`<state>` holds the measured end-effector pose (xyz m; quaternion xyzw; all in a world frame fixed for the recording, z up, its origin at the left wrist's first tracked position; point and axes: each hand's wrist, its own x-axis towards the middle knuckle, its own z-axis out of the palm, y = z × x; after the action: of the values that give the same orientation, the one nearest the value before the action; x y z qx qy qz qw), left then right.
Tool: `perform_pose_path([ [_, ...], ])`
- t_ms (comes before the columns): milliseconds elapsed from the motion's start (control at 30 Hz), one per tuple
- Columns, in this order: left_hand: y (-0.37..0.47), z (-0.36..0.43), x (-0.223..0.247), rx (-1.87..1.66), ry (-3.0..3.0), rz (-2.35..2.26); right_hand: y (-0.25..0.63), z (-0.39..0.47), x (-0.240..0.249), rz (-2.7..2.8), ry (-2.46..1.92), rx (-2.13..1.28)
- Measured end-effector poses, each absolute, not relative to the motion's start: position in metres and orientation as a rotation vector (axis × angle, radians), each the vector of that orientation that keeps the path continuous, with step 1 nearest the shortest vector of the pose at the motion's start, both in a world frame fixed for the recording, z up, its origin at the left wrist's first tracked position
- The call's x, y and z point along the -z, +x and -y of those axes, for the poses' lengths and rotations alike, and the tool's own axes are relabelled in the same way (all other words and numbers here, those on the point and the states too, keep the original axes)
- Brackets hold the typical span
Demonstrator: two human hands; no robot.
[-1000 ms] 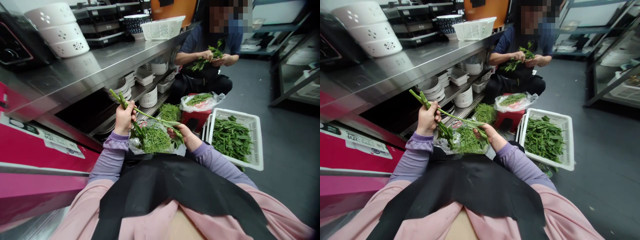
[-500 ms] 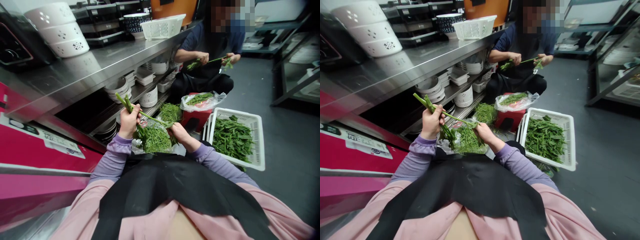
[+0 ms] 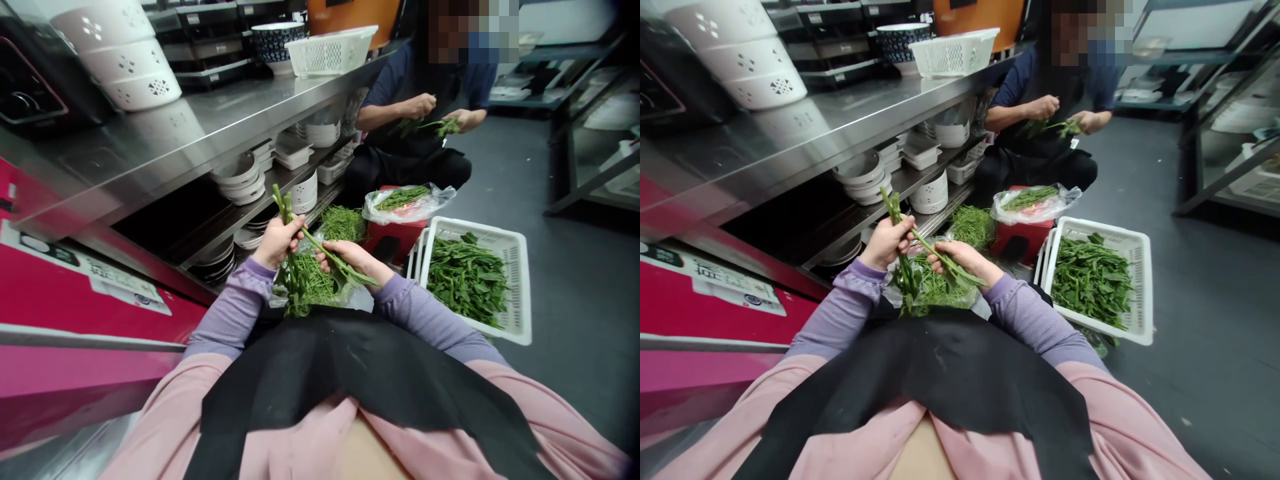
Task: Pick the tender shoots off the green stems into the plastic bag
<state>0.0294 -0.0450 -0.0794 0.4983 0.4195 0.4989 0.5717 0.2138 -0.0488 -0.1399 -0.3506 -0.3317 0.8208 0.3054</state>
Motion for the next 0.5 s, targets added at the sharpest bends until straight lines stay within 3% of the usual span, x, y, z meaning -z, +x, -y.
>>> perform_pose_path([
  [133,0.035,0.035,0.101,-1.137,1.186,-0.987,0.204,0.062,0.12,0.918,-0.902,-2.287],
  [300,0.03,0.034,0.105,-1.071,1.315,-1.03,0.208,0.064,0.129,0.827,-0.888,-2.3],
  [500,0.048,0.047,0.121,-1.181,1.568,-1.174,0.196,0.049,0.16,0.867,-1.042,-1.851],
])
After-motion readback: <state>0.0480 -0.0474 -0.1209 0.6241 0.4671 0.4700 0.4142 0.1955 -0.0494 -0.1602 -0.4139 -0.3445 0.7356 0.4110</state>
